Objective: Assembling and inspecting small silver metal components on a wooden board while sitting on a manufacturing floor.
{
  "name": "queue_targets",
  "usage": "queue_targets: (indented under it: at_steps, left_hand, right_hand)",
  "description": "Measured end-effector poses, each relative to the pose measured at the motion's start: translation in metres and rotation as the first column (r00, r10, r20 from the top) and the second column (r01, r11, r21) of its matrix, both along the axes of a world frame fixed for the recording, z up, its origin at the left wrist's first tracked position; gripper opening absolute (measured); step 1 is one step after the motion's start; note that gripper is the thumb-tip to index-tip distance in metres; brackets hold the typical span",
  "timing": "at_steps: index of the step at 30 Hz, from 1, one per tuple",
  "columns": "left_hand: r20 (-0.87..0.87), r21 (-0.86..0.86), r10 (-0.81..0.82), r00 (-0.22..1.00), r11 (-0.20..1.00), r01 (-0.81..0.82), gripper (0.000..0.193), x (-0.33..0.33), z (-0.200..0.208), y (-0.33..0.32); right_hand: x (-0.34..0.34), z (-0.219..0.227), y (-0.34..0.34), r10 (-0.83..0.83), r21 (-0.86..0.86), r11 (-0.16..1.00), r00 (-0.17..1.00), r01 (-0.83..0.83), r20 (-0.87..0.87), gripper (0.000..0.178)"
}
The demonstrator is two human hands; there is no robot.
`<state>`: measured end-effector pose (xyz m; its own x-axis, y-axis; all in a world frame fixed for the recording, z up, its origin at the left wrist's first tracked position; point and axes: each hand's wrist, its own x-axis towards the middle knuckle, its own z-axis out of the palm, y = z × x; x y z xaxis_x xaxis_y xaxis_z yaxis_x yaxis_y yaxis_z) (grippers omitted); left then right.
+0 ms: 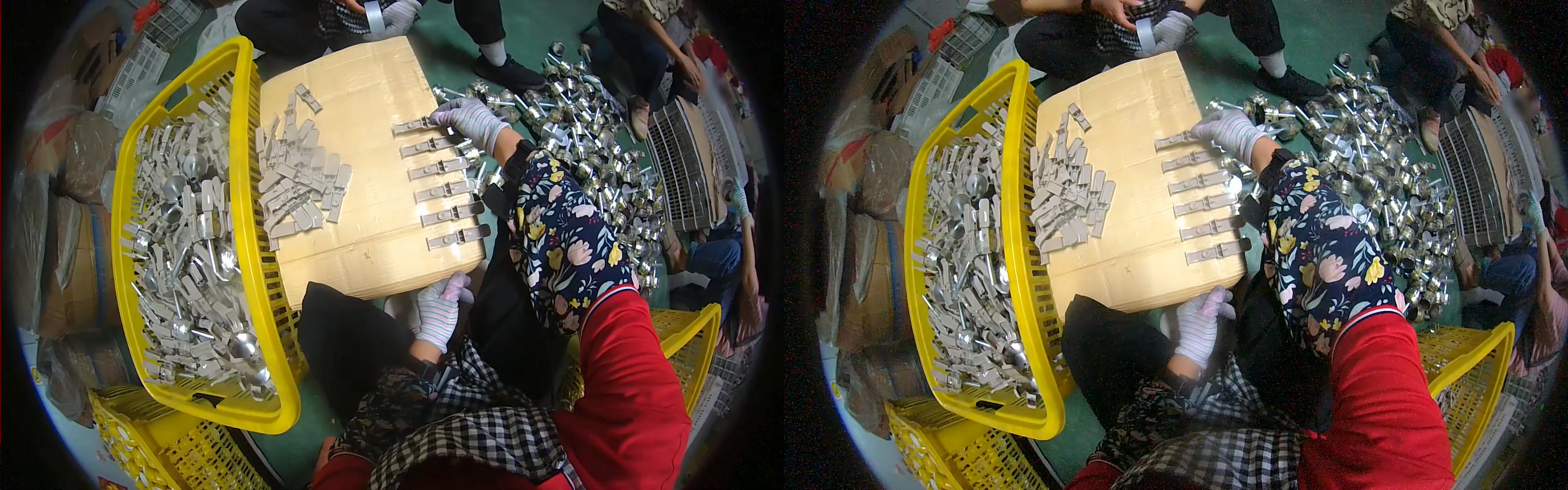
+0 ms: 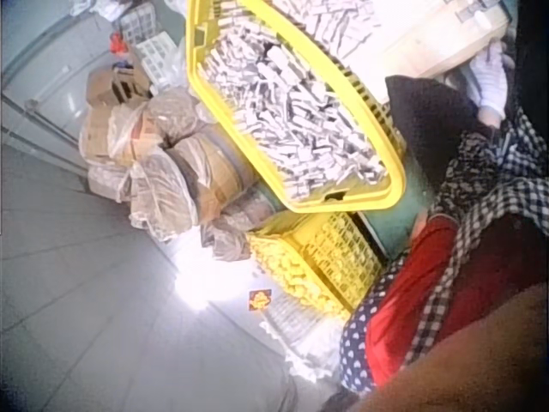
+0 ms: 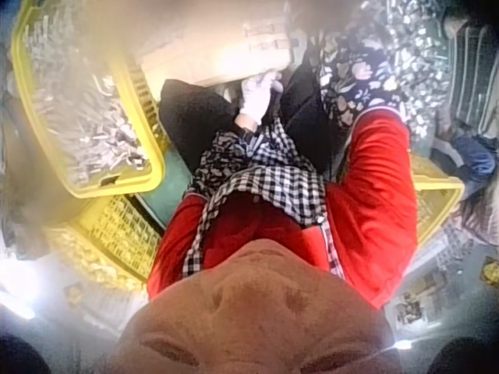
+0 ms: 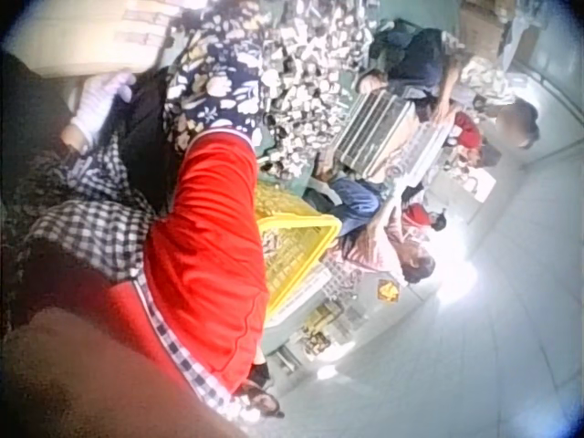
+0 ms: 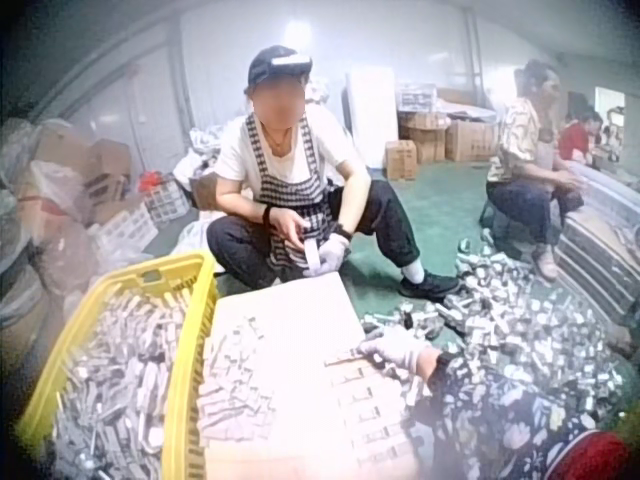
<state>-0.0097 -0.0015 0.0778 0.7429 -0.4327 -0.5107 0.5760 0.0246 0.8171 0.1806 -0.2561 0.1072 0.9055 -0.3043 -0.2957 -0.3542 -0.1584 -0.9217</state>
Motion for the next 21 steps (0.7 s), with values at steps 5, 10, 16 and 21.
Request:
queue_targets:
  at_steps: [5, 10, 16, 21]
  left_hand:
    - [-0.025, -0.009, 0.019, 1.0, 1.0, -0.019, 0.028, -0.0003, -0.0006, -0.0004]
    - [-0.022, -0.01, 0.023, 1.0, 1.0, -0.023, 0.028, -0.0008, 0.0003, -0.0013]
    - [-0.011, -0.013, 0.019, 1.0, 1.0, -0.019, 0.028, -0.0007, -0.0017, 0.0002]
    - [-0.014, -0.013, 0.021, 1.0, 1.0, -0.021, 0.028, -0.0006, 0.0002, 0.0]
  right_hand:
    - [0.0004, 0.0007, 0.002, 0.004, 0.01, 1.0, 1.0, -0.004, -0.014, 0.02]
    - [0.0004, 0.0006, -0.0006, 0.003, 0.005, 1.0, 1.0, -0.003, -0.011, 0.02]
    - [0.0014, 0.0033, 0.0022, 0.004, 0.006, 1.0, 1.0, -0.004, -0.027, 0.02]
    - [0.0062, -0.0034, -0.003, 0.049, -0.074, 0.996, 0.998, -0.051, -0.031, 0.03]
